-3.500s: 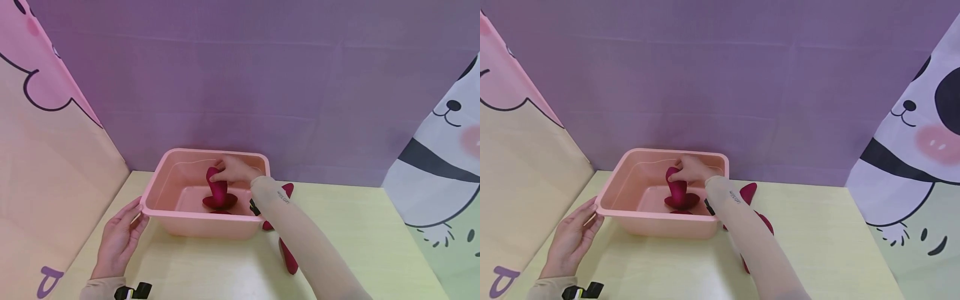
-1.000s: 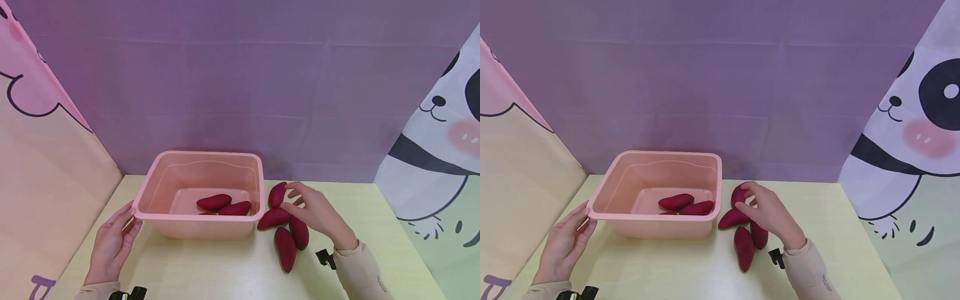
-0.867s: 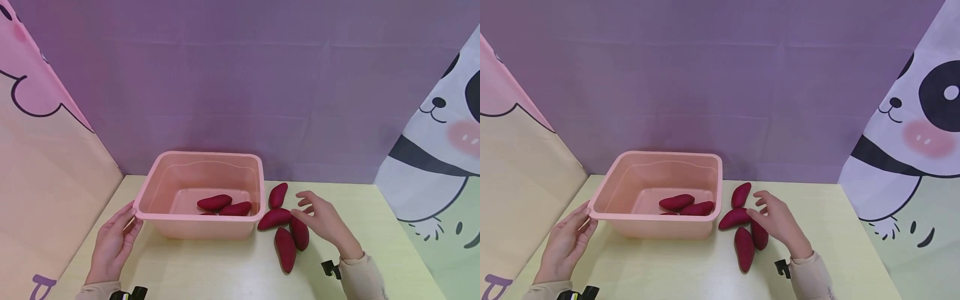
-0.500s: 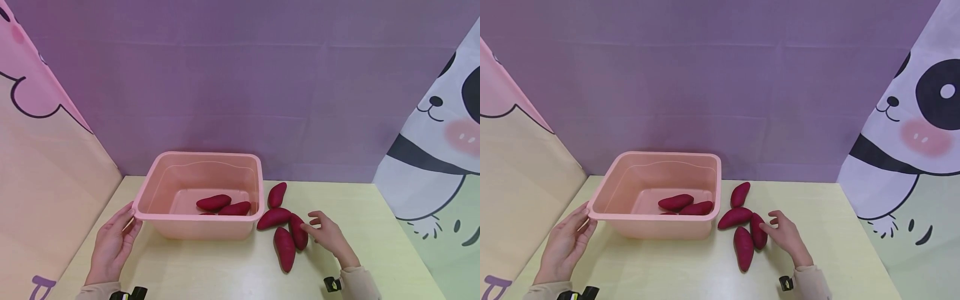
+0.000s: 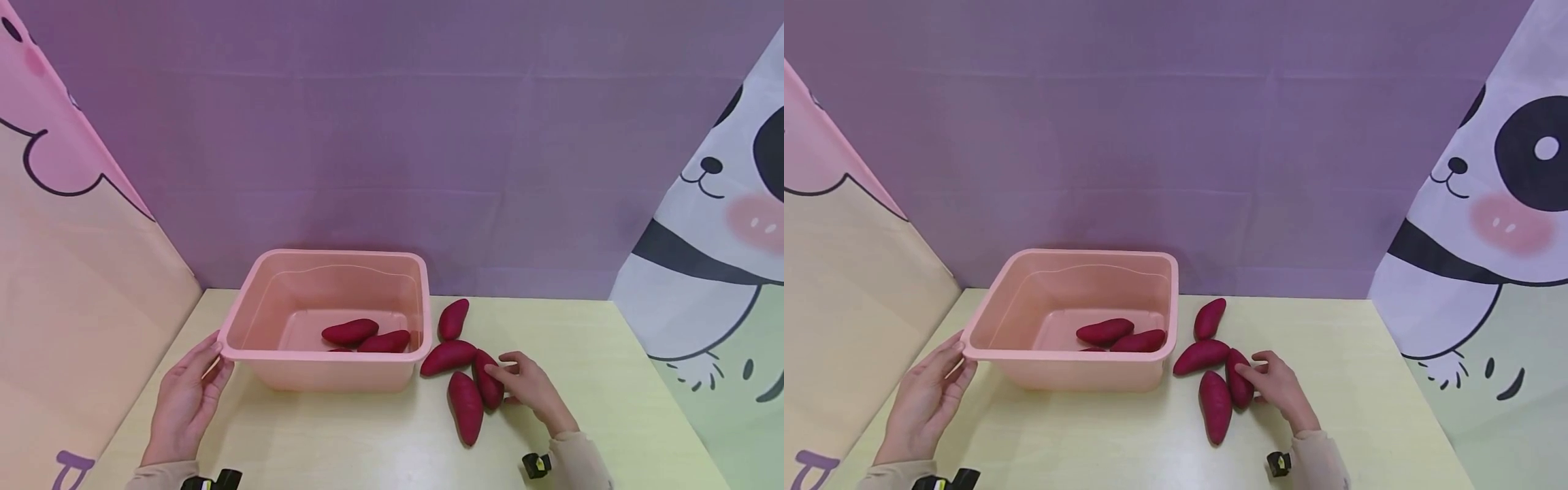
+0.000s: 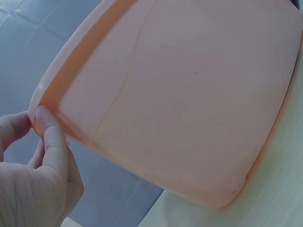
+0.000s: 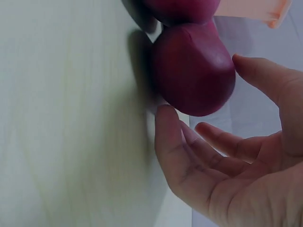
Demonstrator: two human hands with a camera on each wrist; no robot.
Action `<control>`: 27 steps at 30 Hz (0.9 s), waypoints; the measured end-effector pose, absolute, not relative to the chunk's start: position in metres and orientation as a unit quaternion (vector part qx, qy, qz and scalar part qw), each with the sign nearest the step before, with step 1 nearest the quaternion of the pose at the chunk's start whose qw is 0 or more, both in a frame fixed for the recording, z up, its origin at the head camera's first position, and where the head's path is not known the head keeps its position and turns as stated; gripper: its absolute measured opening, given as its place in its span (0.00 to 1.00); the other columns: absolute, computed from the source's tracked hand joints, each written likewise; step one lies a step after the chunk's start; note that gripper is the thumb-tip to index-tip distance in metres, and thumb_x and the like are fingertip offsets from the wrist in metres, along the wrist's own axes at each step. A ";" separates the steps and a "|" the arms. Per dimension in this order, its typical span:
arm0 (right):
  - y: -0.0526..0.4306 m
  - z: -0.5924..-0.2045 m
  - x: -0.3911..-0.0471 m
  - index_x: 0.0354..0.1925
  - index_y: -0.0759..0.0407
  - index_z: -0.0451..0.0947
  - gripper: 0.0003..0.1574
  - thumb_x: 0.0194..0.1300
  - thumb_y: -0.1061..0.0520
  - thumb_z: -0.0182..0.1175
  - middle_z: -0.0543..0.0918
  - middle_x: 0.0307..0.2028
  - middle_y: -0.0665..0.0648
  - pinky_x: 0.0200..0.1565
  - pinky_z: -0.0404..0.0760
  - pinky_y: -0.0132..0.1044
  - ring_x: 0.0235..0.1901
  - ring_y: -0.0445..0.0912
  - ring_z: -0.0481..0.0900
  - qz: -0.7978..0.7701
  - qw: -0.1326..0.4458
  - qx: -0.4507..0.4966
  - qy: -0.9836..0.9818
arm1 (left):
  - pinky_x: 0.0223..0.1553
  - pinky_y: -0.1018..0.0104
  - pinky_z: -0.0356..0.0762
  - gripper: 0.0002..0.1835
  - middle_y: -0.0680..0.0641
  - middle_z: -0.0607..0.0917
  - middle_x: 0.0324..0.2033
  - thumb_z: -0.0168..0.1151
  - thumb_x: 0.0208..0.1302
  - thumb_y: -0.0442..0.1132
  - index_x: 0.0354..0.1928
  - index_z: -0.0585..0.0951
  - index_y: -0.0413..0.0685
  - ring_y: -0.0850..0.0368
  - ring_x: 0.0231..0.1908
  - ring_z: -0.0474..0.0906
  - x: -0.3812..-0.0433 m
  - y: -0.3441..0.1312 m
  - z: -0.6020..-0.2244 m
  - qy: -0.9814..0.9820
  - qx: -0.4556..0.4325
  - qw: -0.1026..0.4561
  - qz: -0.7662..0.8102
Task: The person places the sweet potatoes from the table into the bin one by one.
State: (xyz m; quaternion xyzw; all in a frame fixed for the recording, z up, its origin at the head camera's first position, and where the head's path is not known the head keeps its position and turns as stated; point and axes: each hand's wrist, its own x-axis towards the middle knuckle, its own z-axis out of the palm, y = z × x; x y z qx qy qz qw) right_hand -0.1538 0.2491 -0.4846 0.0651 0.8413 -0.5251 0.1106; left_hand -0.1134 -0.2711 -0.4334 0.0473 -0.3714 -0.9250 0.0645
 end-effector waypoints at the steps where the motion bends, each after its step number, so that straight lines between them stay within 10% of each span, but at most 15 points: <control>1: 0.248 -0.485 -0.154 0.61 0.73 0.67 0.39 0.66 0.47 0.68 0.81 0.47 0.66 0.35 0.88 0.46 0.36 0.52 0.84 -0.523 0.109 0.064 0.843 | 0.47 0.70 0.83 0.14 0.45 0.86 0.45 0.53 0.73 0.25 0.49 0.87 0.39 0.56 0.41 0.83 -0.113 -0.271 -0.433 -0.371 0.047 0.064 -0.925; 27: 0.257 -0.466 -0.160 0.63 0.74 0.65 0.34 0.69 0.55 0.64 0.77 0.46 0.67 0.39 0.88 0.49 0.36 0.51 0.83 -0.582 0.102 0.058 0.805 | 0.47 0.71 0.83 0.13 0.46 0.85 0.46 0.54 0.73 0.26 0.49 0.87 0.40 0.57 0.42 0.82 -0.116 -0.272 -0.436 -0.383 0.055 0.064 -0.920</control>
